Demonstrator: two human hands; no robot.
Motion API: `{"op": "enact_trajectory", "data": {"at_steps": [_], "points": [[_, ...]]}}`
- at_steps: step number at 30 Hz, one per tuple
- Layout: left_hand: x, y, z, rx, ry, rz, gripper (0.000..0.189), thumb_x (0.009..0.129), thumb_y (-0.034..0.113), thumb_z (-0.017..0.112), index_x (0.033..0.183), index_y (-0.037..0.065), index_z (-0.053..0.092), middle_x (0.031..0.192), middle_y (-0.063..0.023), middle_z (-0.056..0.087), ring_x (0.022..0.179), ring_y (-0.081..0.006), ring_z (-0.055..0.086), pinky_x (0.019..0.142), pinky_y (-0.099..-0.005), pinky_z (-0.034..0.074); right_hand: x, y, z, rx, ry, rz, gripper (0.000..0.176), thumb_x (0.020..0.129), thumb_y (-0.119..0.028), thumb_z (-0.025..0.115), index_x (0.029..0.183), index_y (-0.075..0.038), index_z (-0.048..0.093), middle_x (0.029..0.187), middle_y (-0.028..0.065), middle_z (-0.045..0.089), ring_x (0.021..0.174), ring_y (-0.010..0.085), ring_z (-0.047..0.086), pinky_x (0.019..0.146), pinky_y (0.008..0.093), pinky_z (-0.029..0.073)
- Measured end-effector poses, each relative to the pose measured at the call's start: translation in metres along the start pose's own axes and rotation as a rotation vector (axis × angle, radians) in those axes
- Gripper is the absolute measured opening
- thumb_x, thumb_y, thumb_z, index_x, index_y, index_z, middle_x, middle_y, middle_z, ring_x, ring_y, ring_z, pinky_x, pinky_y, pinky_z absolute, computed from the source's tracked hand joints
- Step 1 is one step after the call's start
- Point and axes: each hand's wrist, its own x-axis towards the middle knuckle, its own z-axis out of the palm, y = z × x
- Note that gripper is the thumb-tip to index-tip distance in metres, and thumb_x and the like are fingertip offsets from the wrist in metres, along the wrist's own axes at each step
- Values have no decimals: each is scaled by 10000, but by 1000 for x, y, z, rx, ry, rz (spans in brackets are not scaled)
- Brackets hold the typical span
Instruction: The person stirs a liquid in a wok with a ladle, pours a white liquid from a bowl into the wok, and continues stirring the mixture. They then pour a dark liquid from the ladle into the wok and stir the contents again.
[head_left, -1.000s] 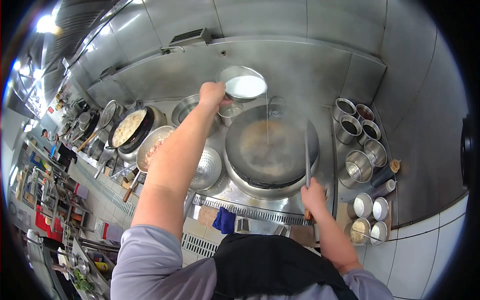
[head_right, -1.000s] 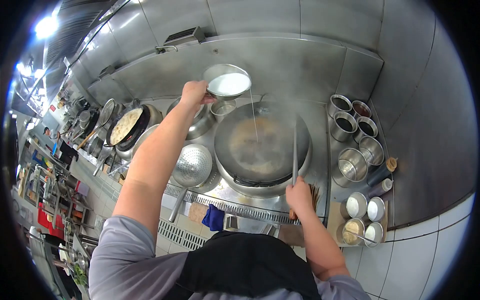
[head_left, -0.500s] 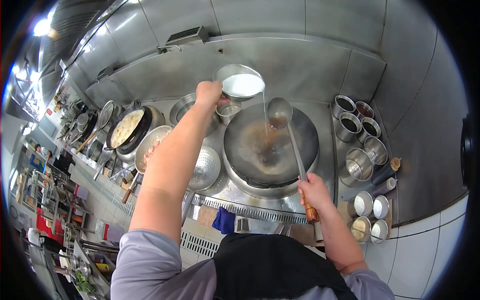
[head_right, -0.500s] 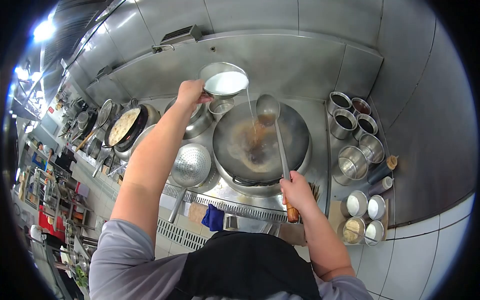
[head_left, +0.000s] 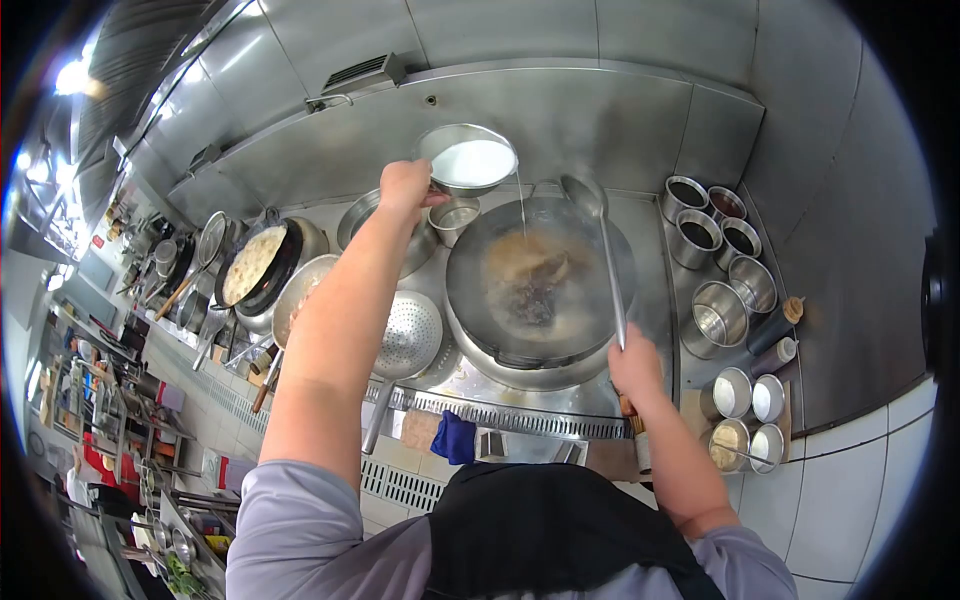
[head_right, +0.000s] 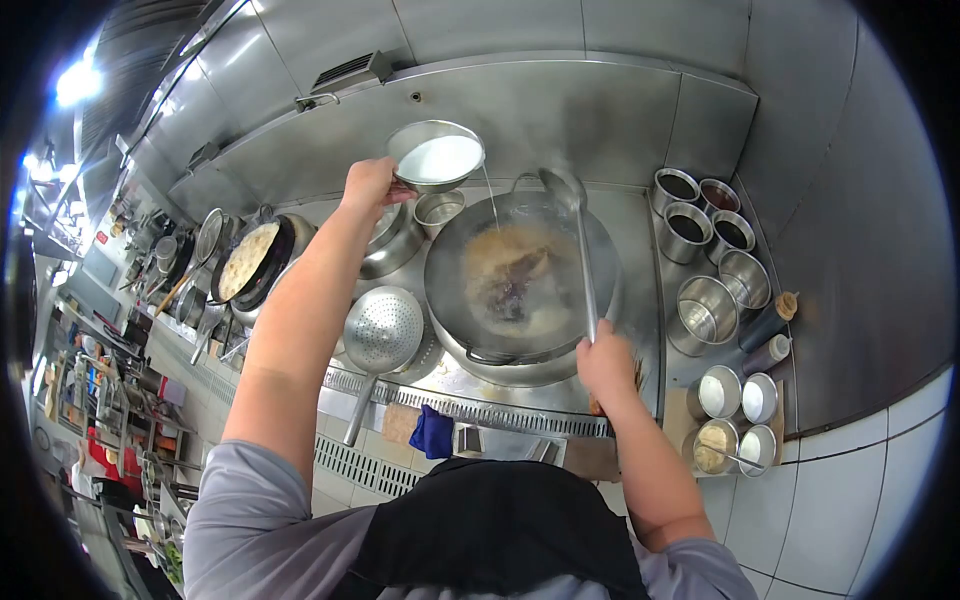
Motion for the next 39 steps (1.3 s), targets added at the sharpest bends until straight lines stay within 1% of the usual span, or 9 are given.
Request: {"op": "enact_trajectory", "data": {"at_steps": [3,6,10,21,24,31,35,37,39], "points": [[1,1,-2,8,-6,-22,209,838,84,504,876,-115,555,816,-181,589,585,-278,628,506,-330,567,-13,8,20,-111,-60,75,272,854,-181,539,1000,48,533,772,230,630,705,371,644,650,446,513],[1,0,-2,16,12,-7,188,805,83,505,843,-95,551,757,-176,605,600,-288,648,546,-336,574,-23,4,24,820,-511,395,198,863,-176,571,874,10,507,630,56,543,448,162,534,396,309,428],[0,0,-4,43,-4,-18,187,802,84,508,841,-93,552,748,-176,610,604,-285,650,554,-336,578,-18,-7,0,1216,-694,517,154,885,-149,543,806,-53,452,625,29,516,434,124,490,386,287,393],[0,-3,-6,21,11,-33,162,786,78,500,806,-78,539,753,-189,616,615,-302,659,563,-343,586,-24,-54,-55,624,-374,164,194,879,-173,539,908,10,482,661,93,530,448,188,536,436,336,433],[3,-4,-8,2,8,-10,159,783,71,498,804,-83,534,750,-191,613,616,-308,659,550,-343,585,-23,-48,-51,456,-143,11,273,869,-187,531,1049,15,503,756,226,607,691,381,604,640,448,463],[-3,6,-6,-22,-1,0,189,817,66,491,830,-116,537,745,-178,579,550,-297,626,497,-336,567,-7,-15,-19,33,-73,54,443,869,-201,512,1210,78,465,955,322,608,915,458,590,837,472,474],[1,5,-9,11,12,7,151,774,66,500,785,-81,532,730,-179,603,587,-303,651,530,-336,581,-15,13,20,-21,-121,82,408,862,-183,515,1159,96,486,911,313,616,825,433,629,739,463,519],[1,5,-9,11,22,17,149,771,67,503,780,-79,533,728,-178,603,585,-300,650,531,-336,581,-23,9,25,469,-331,333,199,840,-146,565,915,33,519,651,134,563,497,267,572,475,378,476],[0,4,-9,20,-2,15,144,773,68,502,778,-72,537,722,-167,603,587,-293,651,533,-333,583,-26,3,18,689,-424,401,174,851,-143,560,886,20,511,647,105,546,471,226,542,445,351,455]]}}
